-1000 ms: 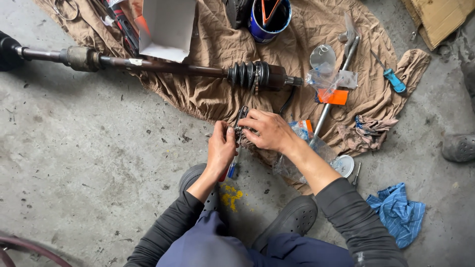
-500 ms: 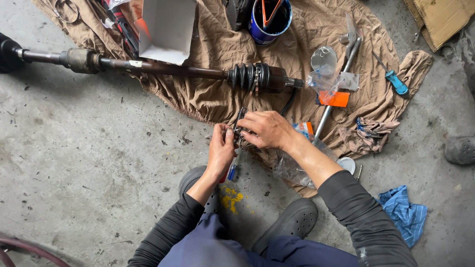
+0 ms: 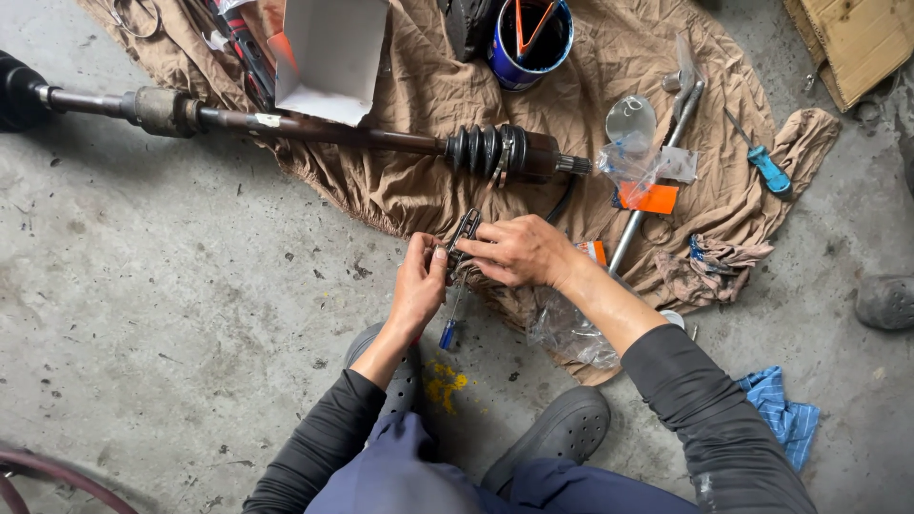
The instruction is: The person sits on the workshop floor beside a driveshaft with a CV boot and uses red-handled pliers to tighten the metal boot clamp around the boot. They reposition the pliers on the clamp repeatedly, then pick up a hammer and tap near the clamp at the end.
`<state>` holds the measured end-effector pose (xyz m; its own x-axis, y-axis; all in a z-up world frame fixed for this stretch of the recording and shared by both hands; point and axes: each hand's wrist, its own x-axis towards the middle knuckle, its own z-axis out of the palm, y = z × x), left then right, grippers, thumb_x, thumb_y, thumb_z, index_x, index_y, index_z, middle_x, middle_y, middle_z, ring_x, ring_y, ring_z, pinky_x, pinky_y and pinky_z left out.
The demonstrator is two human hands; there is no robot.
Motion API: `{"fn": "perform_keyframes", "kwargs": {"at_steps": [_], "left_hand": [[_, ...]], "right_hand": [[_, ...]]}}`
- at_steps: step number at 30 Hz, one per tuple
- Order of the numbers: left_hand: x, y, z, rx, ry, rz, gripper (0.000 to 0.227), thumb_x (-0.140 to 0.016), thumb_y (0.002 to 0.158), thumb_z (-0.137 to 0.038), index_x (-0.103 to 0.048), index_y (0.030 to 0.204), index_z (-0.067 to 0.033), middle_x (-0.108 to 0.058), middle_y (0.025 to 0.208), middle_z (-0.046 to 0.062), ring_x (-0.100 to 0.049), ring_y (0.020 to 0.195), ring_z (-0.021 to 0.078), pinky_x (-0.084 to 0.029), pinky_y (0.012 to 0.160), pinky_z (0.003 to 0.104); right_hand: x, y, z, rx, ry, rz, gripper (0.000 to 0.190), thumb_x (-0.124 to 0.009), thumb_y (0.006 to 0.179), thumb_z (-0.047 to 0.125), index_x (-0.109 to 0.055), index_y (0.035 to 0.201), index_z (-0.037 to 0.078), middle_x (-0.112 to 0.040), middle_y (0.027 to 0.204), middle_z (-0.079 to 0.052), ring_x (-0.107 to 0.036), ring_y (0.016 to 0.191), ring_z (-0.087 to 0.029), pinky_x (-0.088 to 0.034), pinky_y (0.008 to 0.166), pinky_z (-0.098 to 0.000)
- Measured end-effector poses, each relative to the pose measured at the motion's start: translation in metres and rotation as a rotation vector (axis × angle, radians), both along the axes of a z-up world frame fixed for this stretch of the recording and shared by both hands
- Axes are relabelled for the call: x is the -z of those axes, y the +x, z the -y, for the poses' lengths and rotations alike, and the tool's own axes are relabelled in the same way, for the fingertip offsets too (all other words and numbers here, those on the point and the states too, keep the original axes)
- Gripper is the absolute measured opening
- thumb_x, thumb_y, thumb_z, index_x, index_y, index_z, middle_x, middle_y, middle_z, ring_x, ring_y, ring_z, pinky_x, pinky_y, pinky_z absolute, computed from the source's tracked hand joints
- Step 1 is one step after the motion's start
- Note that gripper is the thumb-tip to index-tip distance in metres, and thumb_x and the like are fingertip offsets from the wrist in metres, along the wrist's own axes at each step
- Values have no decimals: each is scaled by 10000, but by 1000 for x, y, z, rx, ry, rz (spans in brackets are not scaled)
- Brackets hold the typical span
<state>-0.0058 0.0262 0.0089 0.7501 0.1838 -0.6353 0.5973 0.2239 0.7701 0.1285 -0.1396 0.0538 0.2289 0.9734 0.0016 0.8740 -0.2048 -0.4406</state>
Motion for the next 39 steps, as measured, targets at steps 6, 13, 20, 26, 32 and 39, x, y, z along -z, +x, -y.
{"fn": "perform_keyframes", "kwargs": {"at_steps": [6,13,20,26,32,39], "left_hand": [[8,0,3,25,69,7,148,-526,1048,-201,-535,1116,-70,-629,765,60,-556,610,130,-464,546,319],[19,-4,13,4,87,57,170,-536,1037,-199,-524,1142,-66,-681,865,87,-614,711,143,-509,628,313],[21,-5,17,-69,-133,70,223,-587,984,-146,-513,1178,-66,-629,886,36,-546,724,97,-473,594,295],[31,-13,23,-43,33,181,346,-668,875,-67,-520,1186,-42,-587,854,6,-533,767,75,-473,669,253],[32,-11,25,-51,25,166,333,-685,894,-88,-521,1181,-41,-576,838,12,-522,757,79,-472,666,259],[1,0,18,25,11,-5,315,-653,918,-122,-520,1195,-50,-637,708,64,-549,569,139,-445,529,317]], "right_hand": [[12,-3,-5,-11,-158,29,337,-748,822,210,-656,1141,149,-592,795,-26,-682,704,-214,-530,549,-379],[16,-2,-11,55,-41,-46,289,-715,800,158,-674,1086,142,-620,750,-16,-692,673,-223,-528,540,-387],[1,3,-16,54,-77,-58,267,-744,809,246,-689,1045,135,-628,746,-45,-677,641,-252,-510,494,-396],[8,3,-10,20,-120,-103,296,-719,790,209,-687,1070,119,-641,781,-38,-689,685,-240,-525,520,-386],[1,3,-5,75,-108,-123,306,-702,807,157,-702,1113,161,-660,789,-12,-696,709,-243,-527,541,-393],[3,4,-7,-16,-226,-31,395,-752,808,199,-635,1181,144,-664,822,-24,-703,721,-258,-521,541,-411]]}}
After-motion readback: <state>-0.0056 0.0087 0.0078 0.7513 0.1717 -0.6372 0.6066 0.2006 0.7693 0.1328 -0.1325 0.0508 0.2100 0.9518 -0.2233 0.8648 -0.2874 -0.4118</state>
